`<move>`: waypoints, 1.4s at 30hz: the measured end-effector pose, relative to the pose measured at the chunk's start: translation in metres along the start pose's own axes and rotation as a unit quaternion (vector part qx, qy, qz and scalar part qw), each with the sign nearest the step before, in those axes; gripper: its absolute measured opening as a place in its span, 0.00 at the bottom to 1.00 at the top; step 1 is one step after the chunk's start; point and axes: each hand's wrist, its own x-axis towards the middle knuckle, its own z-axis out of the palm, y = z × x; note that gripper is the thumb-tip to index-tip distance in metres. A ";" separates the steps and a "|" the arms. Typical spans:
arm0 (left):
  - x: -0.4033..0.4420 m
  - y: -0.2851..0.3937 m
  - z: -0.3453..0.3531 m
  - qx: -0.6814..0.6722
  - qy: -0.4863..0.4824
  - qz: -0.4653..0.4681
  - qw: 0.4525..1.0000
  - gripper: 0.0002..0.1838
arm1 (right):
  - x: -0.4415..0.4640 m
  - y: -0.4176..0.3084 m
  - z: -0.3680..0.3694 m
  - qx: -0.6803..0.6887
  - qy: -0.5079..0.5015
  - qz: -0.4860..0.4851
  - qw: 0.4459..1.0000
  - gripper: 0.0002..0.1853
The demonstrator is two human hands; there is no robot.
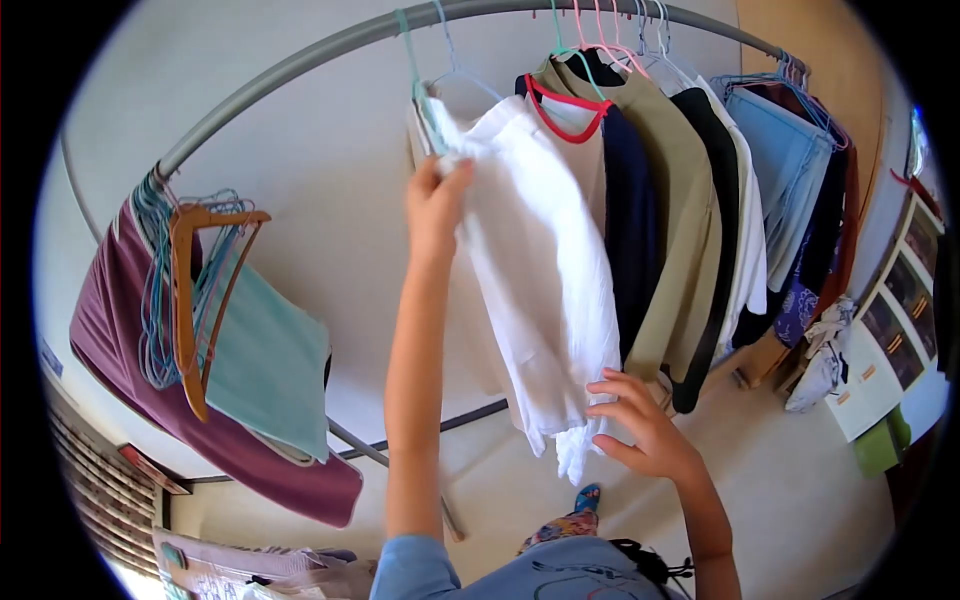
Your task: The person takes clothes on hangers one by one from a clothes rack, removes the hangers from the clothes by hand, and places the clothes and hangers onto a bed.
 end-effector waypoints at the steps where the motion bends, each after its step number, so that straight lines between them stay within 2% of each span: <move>1: 0.000 0.011 -0.003 0.025 0.031 0.020 0.999 0.08 | 0.008 0.010 -0.002 0.017 -0.011 -0.009 1.000 0.14; 2: 0.003 0.023 -0.008 0.049 0.061 0.042 0.996 0.04 | 0.018 0.019 -0.004 0.032 -0.022 -0.019 0.999 0.14; 4: 0.013 0.036 -0.019 0.054 0.040 0.060 0.996 0.04 | 0.030 0.030 -0.008 0.028 -0.036 -0.037 0.998 0.15; 6: 0.018 0.044 -0.032 0.009 0.019 0.127 0.992 0.04 | 0.037 0.041 -0.013 0.042 -0.070 -0.079 0.994 0.15; 8: 0.009 0.055 -0.030 -0.136 0.060 0.145 0.978 0.04 | 0.037 0.059 -0.017 0.062 -0.085 -0.090 0.990 0.15; 12: -0.029 0.083 -0.015 -0.182 0.142 0.141 0.963 0.03 | 0.029 0.093 -0.023 0.139 -0.108 -0.087 0.981 0.14; 14: -0.056 0.088 -0.024 -0.017 0.169 0.130 0.977 0.06 | 0.023 0.104 -0.027 0.179 -0.147 -0.099 0.968 0.13; 15: -0.071 0.083 -0.040 0.047 0.150 0.158 0.975 0.08 | 0.023 0.108 -0.029 0.212 -0.164 -0.093 0.959 0.12; 16: -0.089 0.086 -0.041 0.066 0.176 0.162 0.969 0.08 | 0.024 0.111 -0.030 0.244 -0.183 -0.090 0.948 0.12; 18: -0.132 0.100 -0.037 0.263 0.162 0.087 0.947 0.08 | 0.027 0.111 -0.033 0.291 -0.229 -0.116 0.922 0.11; 20: -0.173 0.110 0.001 0.274 0.258 0.057 0.925 0.07 | 0.030 0.106 -0.041 0.296 -0.270 -0.159 0.902 0.11; 21: -0.193 0.117 0.011 0.325 0.256 0.035 0.910 0.07 | 0.029 0.104 -0.043 0.250 -0.277 -0.211 0.903 0.12; 24: -0.249 0.133 0.038 0.441 0.283 -0.014 0.852 0.07 | 0.022 0.089 -0.059 0.231 -0.334 -0.313 0.859 0.12; 26: -0.283 0.148 0.056 0.505 0.294 -0.057 0.810 0.06 | 0.015 0.078 -0.058 0.277 -0.385 -0.335 0.814 0.12; 28: -0.308 0.164 0.081 0.560 0.291 -0.077 0.772 0.07 | 0.016 0.063 -0.060 0.318 -0.345 -0.356 0.808 0.13; 30: -0.334 0.179 0.105 0.609 0.297 -0.090 0.731 0.07 | 0.015 0.052 -0.050 0.331 -0.356 -0.369 0.792 0.14; 32: -0.353 0.192 0.119 0.671 0.271 -0.124 0.679 0.08 | 0.021 0.037 -0.028 0.343 -0.289 -0.385 0.807 0.17; 33: -0.359 0.200 0.130 0.706 0.277 -0.140 0.637 0.08 | 0.022 0.025 -0.022 0.344 -0.298 -0.384 0.803 0.17; 34: -0.368 0.207 0.136 0.737 0.269 -0.150 0.601 0.08 | 0.023 0.011 -0.015 0.316 -0.255 -0.436 0.803 0.16; 35: -0.381 0.208 0.137 0.715 0.311 -0.144 0.610 0.08 | 0.022 -0.002 -0.006 0.287 -0.210 -0.487 0.798 0.16; 36: -0.392 0.210 0.138 0.693 0.351 -0.136 0.615 0.07 | 0.019 -0.012 0.004 0.289 -0.217 -0.488 0.794 0.16; 37: -0.400 0.212 0.136 0.694 0.357 -0.141 0.609 0.07 | 0.015 -0.023 0.016 0.294 -0.191 -0.526 0.775 0.14; 39: -0.414 0.220 0.129 0.702 0.366 -0.219 0.570 0.07 | 0.006 -0.048 0.039 0.309 -0.151 -0.568 0.748 0.09; 42: -0.444 0.236 0.102 0.730 0.332 -0.223 0.554 0.08 | -0.002 -0.087 0.074 0.340 -0.110 -0.601 0.715 0.07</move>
